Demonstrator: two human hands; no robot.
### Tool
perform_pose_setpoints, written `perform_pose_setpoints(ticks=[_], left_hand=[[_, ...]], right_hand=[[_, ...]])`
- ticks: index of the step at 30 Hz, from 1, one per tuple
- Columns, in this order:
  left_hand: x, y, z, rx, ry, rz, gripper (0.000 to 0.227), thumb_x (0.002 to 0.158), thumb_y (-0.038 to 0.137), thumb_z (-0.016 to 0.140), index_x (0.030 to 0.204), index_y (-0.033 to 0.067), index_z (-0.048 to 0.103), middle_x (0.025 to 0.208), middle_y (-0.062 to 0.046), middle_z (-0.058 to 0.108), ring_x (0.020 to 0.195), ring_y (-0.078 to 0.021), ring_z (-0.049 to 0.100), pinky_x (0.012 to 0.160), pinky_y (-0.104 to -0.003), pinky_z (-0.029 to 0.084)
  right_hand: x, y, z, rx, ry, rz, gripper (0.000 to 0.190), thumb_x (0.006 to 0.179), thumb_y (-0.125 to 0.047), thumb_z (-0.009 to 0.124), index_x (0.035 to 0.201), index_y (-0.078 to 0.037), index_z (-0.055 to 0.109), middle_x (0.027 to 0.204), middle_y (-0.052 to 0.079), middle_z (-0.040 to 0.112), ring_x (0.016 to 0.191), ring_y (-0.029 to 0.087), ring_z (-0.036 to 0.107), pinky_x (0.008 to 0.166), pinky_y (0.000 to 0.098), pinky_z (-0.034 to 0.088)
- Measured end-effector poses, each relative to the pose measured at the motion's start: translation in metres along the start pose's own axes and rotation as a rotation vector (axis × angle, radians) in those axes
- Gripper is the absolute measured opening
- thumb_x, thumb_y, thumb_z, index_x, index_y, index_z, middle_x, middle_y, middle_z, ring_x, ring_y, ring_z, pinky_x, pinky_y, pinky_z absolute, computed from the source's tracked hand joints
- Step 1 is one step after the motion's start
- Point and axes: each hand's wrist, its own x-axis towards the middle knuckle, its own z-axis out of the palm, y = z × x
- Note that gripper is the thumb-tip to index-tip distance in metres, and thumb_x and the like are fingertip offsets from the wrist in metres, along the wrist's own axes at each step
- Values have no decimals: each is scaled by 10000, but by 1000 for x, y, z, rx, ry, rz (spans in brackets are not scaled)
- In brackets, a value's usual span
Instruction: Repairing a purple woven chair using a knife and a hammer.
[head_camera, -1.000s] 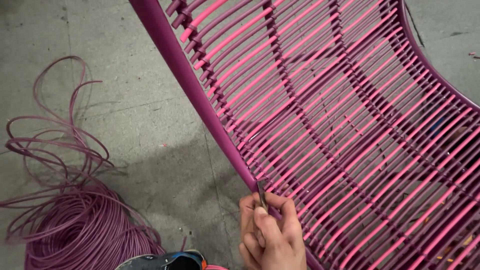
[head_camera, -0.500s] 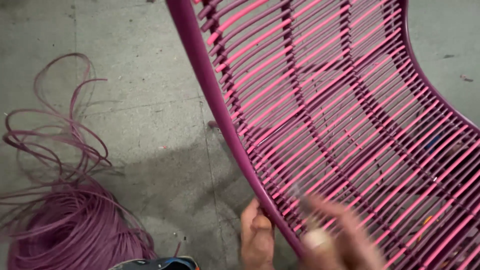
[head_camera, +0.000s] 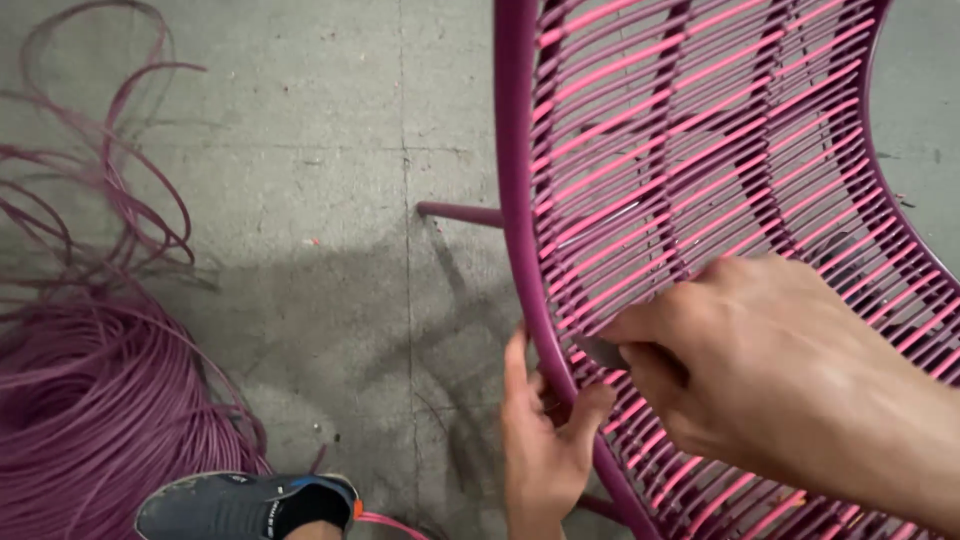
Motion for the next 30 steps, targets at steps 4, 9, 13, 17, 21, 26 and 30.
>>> perform_pose_setpoints(ticks=[4, 9, 13, 17, 21, 26, 30], left_hand=[[-6, 16, 2, 74, -7, 202, 946, 865, 70, 779, 1622, 68, 212, 985, -106, 736, 870, -132, 709, 764, -272, 586], [-12, 24, -9, 219, 49, 134, 914, 834, 95, 789, 1600, 83, 292, 976, -86, 755, 809, -150, 738, 669, -298, 626], [-13, 16, -12, 219, 119, 358, 653, 933, 77, 749, 1532, -3, 500, 1082, -122, 775, 945, -184, 772, 786, -313, 648], [-7, 23, 0, 311, 293, 312, 597, 877, 70, 735, 1438, 12, 542, 996, -109, 770, 848, -165, 784, 687, -292, 630], [-1, 23, 2, 347, 318, 479, 450, 880, 59, 785, 1296, -27, 634, 980, -120, 760, 825, -176, 758, 692, -291, 624], [8, 19, 0, 280, 303, 337, 354, 832, 61, 795, 1167, -11, 706, 890, -86, 795, 751, -146, 757, 668, -289, 616], [10, 18, -3, 245, 269, 343, 368, 841, 55, 799, 1188, -12, 699, 924, -100, 800, 787, -144, 761, 713, -291, 619]], right_hand=[[5, -15, 1, -28, 128, -163, 89, 810, -201, 668, 767, -201, 747, 476, 45, 646, 446, 215, 658, 495, 387, 542], [3, -27, 6, -170, -6, -4, 200, 885, -181, 606, 717, -219, 709, 479, -7, 628, 462, 154, 656, 537, 324, 543], [0, -17, 27, -92, 117, 19, 201, 942, -256, 613, 841, -264, 787, 478, -31, 671, 410, 132, 676, 484, 320, 541], [-7, -11, 59, 105, 382, -48, 238, 870, -271, 721, 1076, -261, 839, 546, 16, 711, 399, 173, 663, 435, 345, 527], [-14, -10, 96, 40, 408, 47, 253, 943, -292, 678, 1148, -317, 823, 647, -76, 742, 444, 124, 623, 453, 332, 492], [-17, -10, 129, 76, 757, -106, 301, 887, -96, 710, 1167, -167, 796, 563, -65, 668, 462, 72, 583, 416, 276, 500], [-15, -6, 145, 142, 763, -128, 367, 840, -85, 744, 1202, -131, 784, 603, -38, 678, 455, 65, 619, 443, 280, 498]])
